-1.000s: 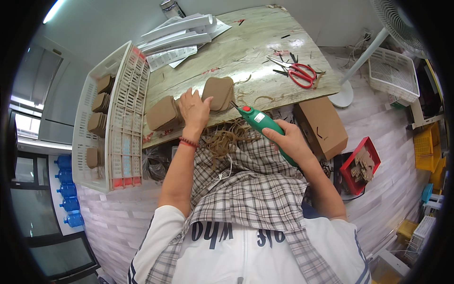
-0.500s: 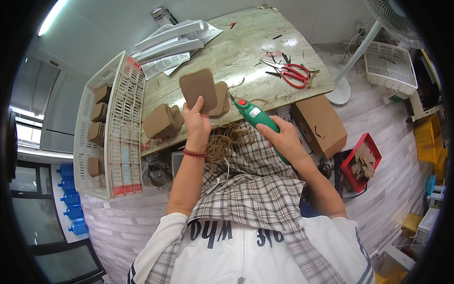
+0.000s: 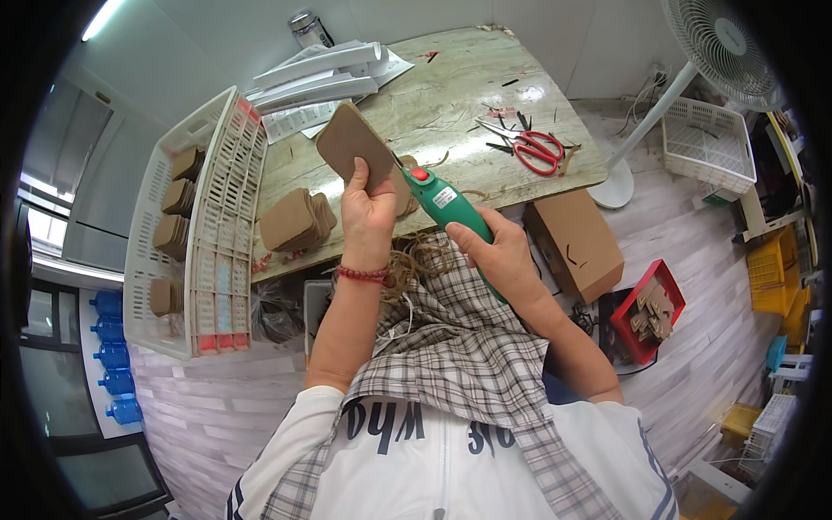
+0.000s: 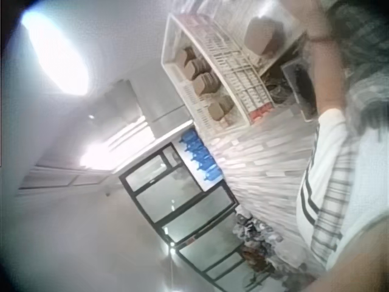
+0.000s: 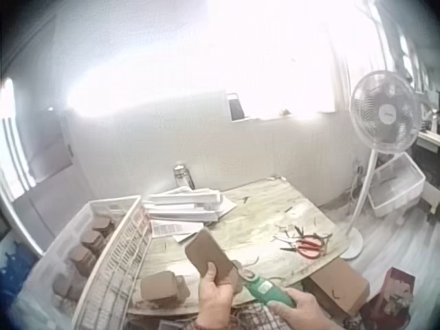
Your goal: The person uses a green rotary tool to smooth the edges of rectangular cardboard pieces. They hold each piece in their left hand and run the tool along the perimeter, then place the finished pieces into a white plastic basket.
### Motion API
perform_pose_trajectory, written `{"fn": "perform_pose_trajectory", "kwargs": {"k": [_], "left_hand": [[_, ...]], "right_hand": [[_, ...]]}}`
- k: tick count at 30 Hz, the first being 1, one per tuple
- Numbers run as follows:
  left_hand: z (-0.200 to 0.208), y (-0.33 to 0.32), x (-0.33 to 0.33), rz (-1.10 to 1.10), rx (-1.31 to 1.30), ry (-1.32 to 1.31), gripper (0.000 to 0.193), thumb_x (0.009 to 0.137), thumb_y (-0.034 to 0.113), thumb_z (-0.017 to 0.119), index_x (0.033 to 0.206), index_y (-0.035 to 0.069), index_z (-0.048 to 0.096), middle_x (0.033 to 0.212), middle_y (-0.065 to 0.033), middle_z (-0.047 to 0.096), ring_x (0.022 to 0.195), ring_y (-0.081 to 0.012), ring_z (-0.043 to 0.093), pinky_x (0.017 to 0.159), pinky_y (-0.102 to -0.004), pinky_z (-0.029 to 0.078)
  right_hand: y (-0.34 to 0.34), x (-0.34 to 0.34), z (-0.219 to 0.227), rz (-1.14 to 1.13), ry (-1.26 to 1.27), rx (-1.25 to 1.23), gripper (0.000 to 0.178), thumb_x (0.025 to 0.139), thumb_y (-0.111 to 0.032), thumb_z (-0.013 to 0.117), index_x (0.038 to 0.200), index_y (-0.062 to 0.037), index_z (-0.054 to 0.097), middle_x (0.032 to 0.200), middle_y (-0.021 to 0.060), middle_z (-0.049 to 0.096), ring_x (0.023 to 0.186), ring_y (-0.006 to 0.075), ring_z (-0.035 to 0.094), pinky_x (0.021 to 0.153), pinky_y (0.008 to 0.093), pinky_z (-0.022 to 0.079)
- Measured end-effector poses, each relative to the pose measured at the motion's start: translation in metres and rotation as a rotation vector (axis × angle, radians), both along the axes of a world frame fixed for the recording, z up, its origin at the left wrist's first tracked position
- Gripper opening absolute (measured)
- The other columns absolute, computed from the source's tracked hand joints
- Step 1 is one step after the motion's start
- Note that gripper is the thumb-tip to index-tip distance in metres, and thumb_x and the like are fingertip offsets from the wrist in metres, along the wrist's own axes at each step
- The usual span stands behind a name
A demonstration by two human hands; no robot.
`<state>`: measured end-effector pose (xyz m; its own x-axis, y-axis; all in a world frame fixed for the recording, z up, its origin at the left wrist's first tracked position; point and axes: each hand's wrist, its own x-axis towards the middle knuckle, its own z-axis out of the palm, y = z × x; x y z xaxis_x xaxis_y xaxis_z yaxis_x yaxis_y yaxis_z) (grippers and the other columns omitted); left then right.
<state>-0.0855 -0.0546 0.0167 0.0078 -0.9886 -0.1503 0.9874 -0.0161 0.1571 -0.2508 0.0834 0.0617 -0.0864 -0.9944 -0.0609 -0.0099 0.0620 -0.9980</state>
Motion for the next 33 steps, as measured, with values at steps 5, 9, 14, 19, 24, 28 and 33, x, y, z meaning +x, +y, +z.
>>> {"fn": "perform_pose_trajectory", "kwargs": {"k": [5, 9, 14, 19, 24, 28, 33], "left_hand": [[0.002, 0.009, -0.006, -0.038, -0.030, 0.048, 0.040, 0.089, -0.001, 0.062, 0.127, 0.005, 0.051, 0.123, -0.0096, 0.058, 0.116, -0.0263, 0.056, 0.102, -0.0405, 0.048], [-0.008, 0.017, -0.011, -0.055, -0.045, -0.072, 0.038, 0.090, 0.001, 0.061, 0.126, 0.005, 0.051, 0.123, -0.0096, 0.058, 0.116, -0.0257, 0.056, 0.102, -0.0415, 0.047], [-0.006, 0.037, -0.021, -0.086, -0.089, -0.158, 0.043, 0.090, 0.001, 0.061, 0.130, 0.007, 0.049, 0.126, -0.0084, 0.057, 0.117, -0.0242, 0.055, 0.103, -0.0404, 0.046], [-0.016, 0.051, -0.022, -0.132, -0.072, -0.207, 0.045, 0.090, -0.001, 0.060, 0.132, 0.008, 0.046, 0.127, -0.0079, 0.057, 0.116, -0.0235, 0.056, 0.101, -0.0388, 0.048], [-0.025, 0.056, -0.007, -0.144, -0.110, -0.342, 0.038, 0.089, -0.004, 0.061, 0.125, 0.006, 0.052, 0.121, -0.0085, 0.061, 0.110, -0.0227, 0.061, 0.095, -0.0370, 0.052], [-0.032, 0.054, 0.023, -0.174, -0.157, -0.517, 0.028, 0.087, -0.005, 0.063, 0.114, 0.004, 0.060, 0.111, -0.0083, 0.067, 0.101, -0.0208, 0.065, 0.088, -0.0354, 0.055], [-0.034, 0.047, 0.063, -0.308, -0.218, -0.758, 0.028, 0.085, -0.007, 0.063, 0.111, 0.003, 0.064, 0.105, -0.0078, 0.069, 0.093, -0.0176, 0.067, 0.080, -0.0318, 0.057]], "right_hand": [[0.000, 0.003, 0.008, -0.018, 0.021, 0.011, 0.037, 0.089, -0.026, 0.069, 0.112, 0.0030, 0.063, 0.073, 0.0002, 0.058, 0.057, 0.0050, 0.051, 0.050, 0.0222, 0.042], [0.000, 0.003, 0.018, -0.032, 0.038, 0.000, 0.036, 0.089, -0.026, 0.068, 0.111, 0.0031, 0.063, 0.073, 0.0004, 0.058, 0.056, 0.0049, 0.051, 0.050, 0.0222, 0.043], [-0.004, -0.002, 0.017, -0.055, 0.039, -0.017, 0.033, 0.090, -0.027, 0.068, 0.105, 0.0023, 0.064, 0.071, -0.0001, 0.058, 0.056, 0.0049, 0.051, 0.051, 0.0212, 0.042], [-0.007, -0.007, 0.022, -0.051, 0.050, 0.000, 0.035, 0.090, -0.031, 0.067, 0.105, 0.0007, 0.064, 0.070, 0.0003, 0.059, 0.057, 0.0051, 0.052, 0.052, 0.0215, 0.043], [-0.004, -0.017, 0.027, -0.031, 0.070, 0.062, 0.035, 0.090, -0.033, 0.067, 0.103, -0.0007, 0.065, 0.071, -0.0005, 0.058, 0.058, 0.0051, 0.052, 0.054, 0.0216, 0.043], [0.003, -0.029, 0.028, 0.057, 0.050, 0.093, 0.034, 0.091, -0.030, 0.066, 0.105, 0.0004, 0.063, 0.074, 0.0003, 0.059, 0.059, 0.0049, 0.052, 0.054, 0.0206, 0.043], [0.009, -0.046, 0.017, 0.168, 0.120, 0.159, 0.035, 0.091, -0.027, 0.066, 0.110, 0.0014, 0.062, 0.077, 0.0002, 0.059, 0.064, 0.0053, 0.054, 0.055, 0.0207, 0.045]]}}
